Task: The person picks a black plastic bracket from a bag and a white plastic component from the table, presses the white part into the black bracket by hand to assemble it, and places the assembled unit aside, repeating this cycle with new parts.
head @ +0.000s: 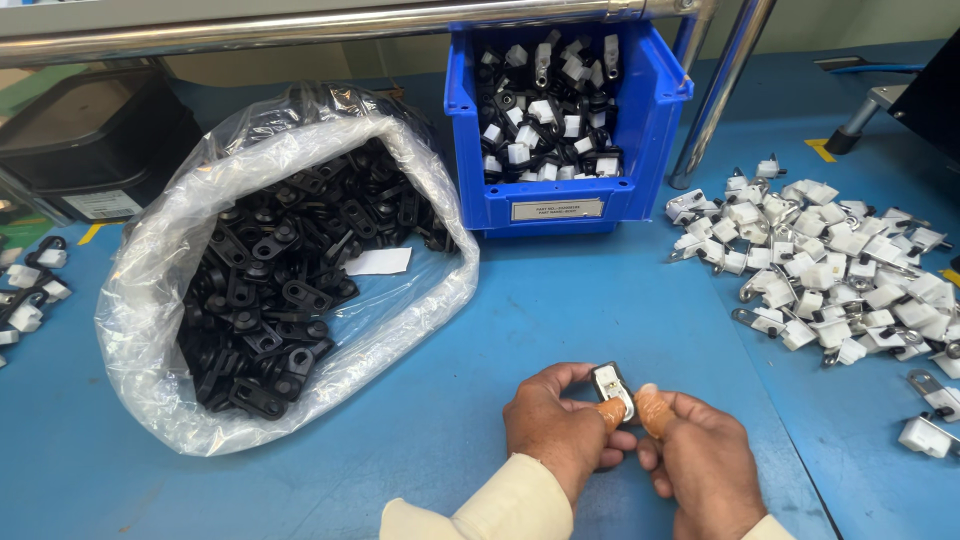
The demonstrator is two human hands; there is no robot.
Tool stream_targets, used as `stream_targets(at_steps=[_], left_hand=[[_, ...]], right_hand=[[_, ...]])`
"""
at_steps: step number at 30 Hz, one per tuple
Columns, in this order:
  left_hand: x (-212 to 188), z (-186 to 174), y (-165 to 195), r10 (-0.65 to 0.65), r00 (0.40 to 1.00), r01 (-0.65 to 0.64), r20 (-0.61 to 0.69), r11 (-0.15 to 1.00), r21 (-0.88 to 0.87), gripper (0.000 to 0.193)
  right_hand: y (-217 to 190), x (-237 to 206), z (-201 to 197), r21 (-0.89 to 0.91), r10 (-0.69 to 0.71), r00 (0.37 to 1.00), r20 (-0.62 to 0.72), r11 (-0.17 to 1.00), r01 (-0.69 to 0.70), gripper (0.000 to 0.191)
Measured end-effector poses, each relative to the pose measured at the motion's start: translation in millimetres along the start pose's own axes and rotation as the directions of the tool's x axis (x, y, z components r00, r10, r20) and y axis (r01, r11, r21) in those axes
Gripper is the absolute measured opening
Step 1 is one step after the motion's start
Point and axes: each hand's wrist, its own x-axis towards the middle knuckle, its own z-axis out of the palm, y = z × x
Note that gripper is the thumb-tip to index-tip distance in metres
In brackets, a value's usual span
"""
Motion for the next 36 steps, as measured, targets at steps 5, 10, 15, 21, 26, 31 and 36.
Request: stream_targets(at_steps=[5,10,15,21,26,31,36], left_hand=[[0.3,-0.4,-2.3,0.027,0.999,-0.028,0.019,0.999,0.026,0.05],[-4.7,-0.4,-2.1,-0.022,1.0,0.022,0.004,1.0,-0.022,0.048],[-9.3,-3.2,3.3,-0.055,0.998,0.056,0.021,0.998,-0.037,0.047],[-13.9,-3.6,-1.2,-0.058,0.998,0.057,-0.015,0.997,-0.061,0.048],[-10.8,-2.5,-4.2,-0.03,0.999,0.031,0.021,0.999,-0.038,0.046],[1.8,-14.9,6.2,-0.069,0.971,0.036,0.227,0.989,0.145,0.059],[6.8,-23.4,6.2,-0.054,0.931,0.036,0.361,0.998,0.057,0.043]], right_hand=[[-1.8,-4.9,-8.6,-0.084,0.003,0.995,0.097,0.996,0.006,0.037],[2.3,-6.1,-2.1,-0.012,-0.075,0.996,0.043,0.997,0.076,0.026],[-3.2,-6.0,-9.2,0.001,-0.014,0.991,0.13,1.0,0.014,0.035],[2.5,-14.2,-2.5,-0.154,-0.129,0.988,0.079,0.978,0.14,0.021],[-0.5,-14.0,-4.2,-0.051,-0.047,0.995,0.085,0.997,0.051,0.028],[-7.2,-11.0,-9.1,-0.16,-0.086,0.984,0.158,0.981,0.112,0.027],[-5.1,-12.0,-9.2,-0.37,-0.149,0.979,0.14,0.909,0.191,0.027]])
